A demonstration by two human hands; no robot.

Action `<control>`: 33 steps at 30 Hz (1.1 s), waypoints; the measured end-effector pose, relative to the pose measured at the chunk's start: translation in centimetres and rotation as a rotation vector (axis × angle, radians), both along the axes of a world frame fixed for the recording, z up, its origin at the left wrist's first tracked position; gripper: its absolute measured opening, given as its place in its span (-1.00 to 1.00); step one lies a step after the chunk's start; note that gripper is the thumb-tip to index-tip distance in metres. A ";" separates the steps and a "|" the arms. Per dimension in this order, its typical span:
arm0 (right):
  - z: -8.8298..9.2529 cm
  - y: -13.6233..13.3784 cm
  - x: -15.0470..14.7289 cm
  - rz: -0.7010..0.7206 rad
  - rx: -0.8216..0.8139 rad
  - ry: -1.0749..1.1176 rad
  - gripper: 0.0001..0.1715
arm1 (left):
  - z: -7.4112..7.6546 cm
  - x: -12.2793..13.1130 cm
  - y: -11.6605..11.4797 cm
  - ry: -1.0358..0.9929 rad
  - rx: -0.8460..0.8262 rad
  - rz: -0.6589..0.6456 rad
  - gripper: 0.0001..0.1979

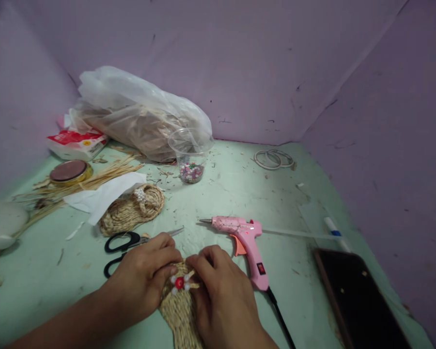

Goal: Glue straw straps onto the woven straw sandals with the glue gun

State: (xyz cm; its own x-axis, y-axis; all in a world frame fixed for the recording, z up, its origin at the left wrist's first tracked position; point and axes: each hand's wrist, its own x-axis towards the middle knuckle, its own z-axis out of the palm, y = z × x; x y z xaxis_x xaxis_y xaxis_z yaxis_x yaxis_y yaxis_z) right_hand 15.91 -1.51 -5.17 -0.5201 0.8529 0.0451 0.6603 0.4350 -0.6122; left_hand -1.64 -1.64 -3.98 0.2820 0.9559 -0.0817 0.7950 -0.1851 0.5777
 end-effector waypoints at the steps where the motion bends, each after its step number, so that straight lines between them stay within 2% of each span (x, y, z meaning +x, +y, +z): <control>1: 0.0 0.0 0.0 -0.001 0.002 -0.002 -0.53 | 0.0 0.0 0.0 0.000 -0.001 0.003 -0.83; 12: 0.1 0.0 -0.1 -0.012 -0.018 -0.010 -0.55 | 0.0 -0.1 0.0 -0.024 -0.027 0.003 -0.81; 15: 0.6 0.2 0.6 0.004 -0.091 0.040 -0.59 | 0.1 -0.3 0.3 -0.052 -0.038 -0.017 -0.80; 19: 1.6 0.4 2.7 -0.001 -0.254 0.243 -0.49 | 0.6 -0.6 0.9 -0.124 -0.076 -0.041 -0.73; 22: 2.2 0.0 4.0 -0.126 -0.323 0.210 -0.68 | 1.9 -0.9 0.8 -0.162 0.069 0.116 -0.69; 24: 2.5 -0.5 4.2 -0.160 -0.320 0.082 -0.80 | 3.3 -1.1 -0.2 -0.087 0.197 0.276 -0.72; 25: 2.6 -0.8 4.2 -0.160 -0.310 0.013 -0.80 | 3.9 -1.1 -1.0 -0.020 0.198 0.333 -0.75; 27: 2.7 -1.3 3.9 -0.158 -0.251 -0.104 -0.77 | 4.7 -0.8 -2.9 0.112 0.009 0.350 -0.74; 29: 2.7 -1.7 3.5 -0.164 -0.151 -0.179 -0.78 | 4.7 0.0 -4.8 0.140 -0.287 0.230 -0.68; 30: 2.6 -1.9 3.4 -0.166 -0.116 -0.199 -0.79 | 4.3 0.6 -5.6 0.117 -0.376 0.176 -0.69; 33: 2.5 -2.1 3.0 -0.175 -0.137 -0.193 -0.77 | 2.6 2.3 -6.6 0.069 -0.343 0.172 -0.72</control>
